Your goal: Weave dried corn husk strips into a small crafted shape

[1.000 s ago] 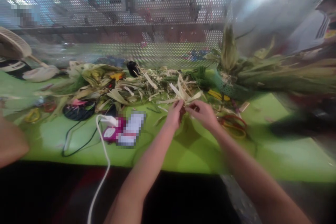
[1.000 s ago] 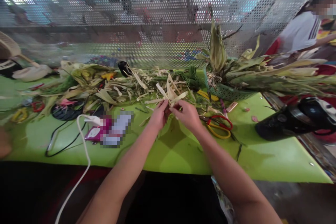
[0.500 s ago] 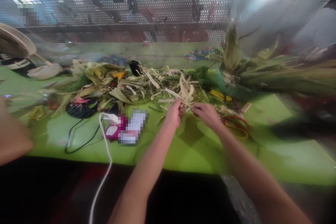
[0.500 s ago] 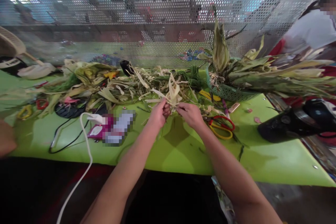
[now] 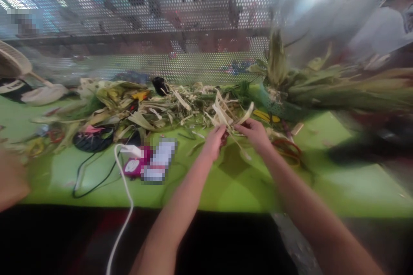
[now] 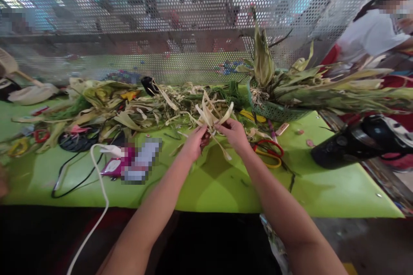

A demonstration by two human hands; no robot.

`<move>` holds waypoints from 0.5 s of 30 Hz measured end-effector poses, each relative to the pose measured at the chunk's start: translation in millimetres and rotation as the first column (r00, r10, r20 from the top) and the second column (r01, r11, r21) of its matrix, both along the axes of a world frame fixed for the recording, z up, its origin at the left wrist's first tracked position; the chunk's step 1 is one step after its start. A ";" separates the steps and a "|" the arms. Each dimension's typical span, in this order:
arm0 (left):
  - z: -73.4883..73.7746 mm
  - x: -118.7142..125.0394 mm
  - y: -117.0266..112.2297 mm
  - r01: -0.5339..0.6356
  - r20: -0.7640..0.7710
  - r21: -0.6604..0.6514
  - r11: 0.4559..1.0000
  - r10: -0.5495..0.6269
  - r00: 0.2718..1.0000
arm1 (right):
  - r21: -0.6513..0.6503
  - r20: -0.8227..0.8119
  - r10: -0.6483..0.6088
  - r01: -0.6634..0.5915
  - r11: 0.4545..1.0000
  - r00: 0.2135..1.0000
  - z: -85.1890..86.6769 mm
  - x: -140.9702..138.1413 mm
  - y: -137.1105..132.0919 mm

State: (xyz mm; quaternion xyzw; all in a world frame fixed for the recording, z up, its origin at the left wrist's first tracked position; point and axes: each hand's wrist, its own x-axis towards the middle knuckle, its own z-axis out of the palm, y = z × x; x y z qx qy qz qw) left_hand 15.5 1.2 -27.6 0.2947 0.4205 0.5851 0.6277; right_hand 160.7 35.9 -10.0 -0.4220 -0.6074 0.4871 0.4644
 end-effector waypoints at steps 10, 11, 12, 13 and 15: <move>3.2 -3.5 -3.2 0.165 -0.409 0.174 0.971 -0.082 0.909 | -0.048 0.029 -0.112 0.113 0.992 0.993 -6.7 6.9 9.6; 4.4 -3.9 -4.1 0.174 -0.433 0.200 0.964 -0.073 0.898 | -0.078 0.026 -0.084 0.086 0.993 0.996 -4.8 8.3 9.5; 5.3 -4.1 -5.1 0.182 -0.457 0.226 0.957 -0.061 0.887 | -0.109 0.022 -0.045 0.047 0.993 0.999 -2.4 9.3 8.9; 5.9 -4.1 -5.9 0.189 -0.481 0.250 0.950 -0.047 0.876 | -0.137 0.020 0.003 0.000 0.991 1.000 0.2 10.1 7.8; 5.4 -2.9 -7.0 0.203 -0.523 0.284 0.937 -0.026 0.852 | -0.172 0.006 0.095 -0.092 0.981 0.995 5.0 10.3 4.8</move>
